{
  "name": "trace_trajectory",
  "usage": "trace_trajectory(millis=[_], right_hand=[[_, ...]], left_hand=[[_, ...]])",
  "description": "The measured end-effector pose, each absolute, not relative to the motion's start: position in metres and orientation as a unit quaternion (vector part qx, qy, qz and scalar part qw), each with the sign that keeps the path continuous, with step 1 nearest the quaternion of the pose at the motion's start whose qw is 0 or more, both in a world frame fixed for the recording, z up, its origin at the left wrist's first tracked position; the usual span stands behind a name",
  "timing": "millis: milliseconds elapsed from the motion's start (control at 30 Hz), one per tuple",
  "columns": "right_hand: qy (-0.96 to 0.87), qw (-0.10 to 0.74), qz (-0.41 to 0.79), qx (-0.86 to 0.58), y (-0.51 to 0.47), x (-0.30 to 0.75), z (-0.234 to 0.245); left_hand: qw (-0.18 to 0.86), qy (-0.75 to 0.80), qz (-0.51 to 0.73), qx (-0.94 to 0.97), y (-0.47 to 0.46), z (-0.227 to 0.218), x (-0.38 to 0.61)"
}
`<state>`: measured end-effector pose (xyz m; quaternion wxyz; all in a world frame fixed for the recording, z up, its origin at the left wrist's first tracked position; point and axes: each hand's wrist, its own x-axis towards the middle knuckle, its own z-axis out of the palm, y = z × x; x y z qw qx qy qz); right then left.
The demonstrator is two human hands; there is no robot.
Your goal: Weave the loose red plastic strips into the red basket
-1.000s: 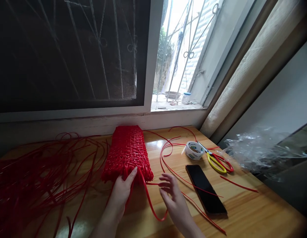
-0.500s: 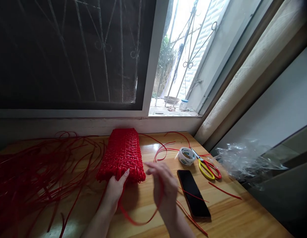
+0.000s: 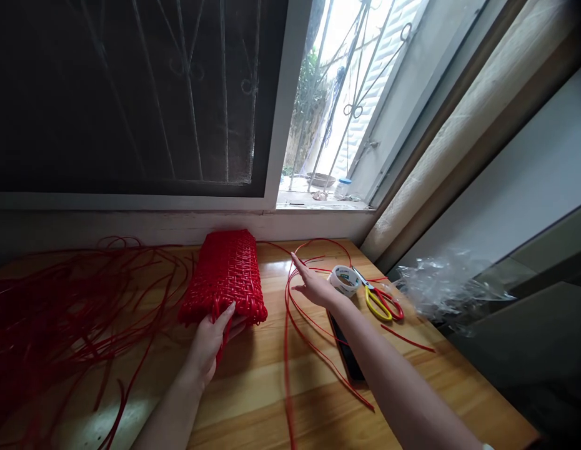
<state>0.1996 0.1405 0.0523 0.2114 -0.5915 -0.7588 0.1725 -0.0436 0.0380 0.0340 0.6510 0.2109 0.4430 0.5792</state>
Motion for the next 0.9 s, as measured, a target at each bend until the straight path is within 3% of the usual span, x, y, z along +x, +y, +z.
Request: trace_trajectory(millis=[233, 433, 633, 733, 833, 900], right_hand=[[-0.736, 0.085, 0.186, -0.646, 0.112, 0.203, 0.029], [-0.707, 0.091, 0.215, -0.667, 0.070, 0.200, 0.010], [-0.671, 0.226, 0.311, -0.634, 0.069, 0.207, 0.035], [-0.641, 0.338, 0.381, -0.574, 0.064, 0.210, 0.067], [-0.535, 0.526, 0.471, -0.464, 0.054, 0.213, 0.097], [-0.496, 0.571, 0.493, -0.430, 0.047, 0.213, 0.109]], left_hand=[[0.637, 0.469, 0.570, 0.222, 0.036, 0.028, -0.054], [0.642, 0.466, 0.569, 0.215, 0.039, 0.026, -0.046], [0.634, 0.491, 0.546, 0.243, 0.033, 0.039, -0.046], [0.557, 0.559, 0.545, 0.282, 0.025, 0.044, -0.054], [0.465, 0.602, 0.580, 0.291, 0.011, 0.044, -0.065], [0.392, 0.596, 0.629, 0.309, -0.002, 0.045, -0.067]])
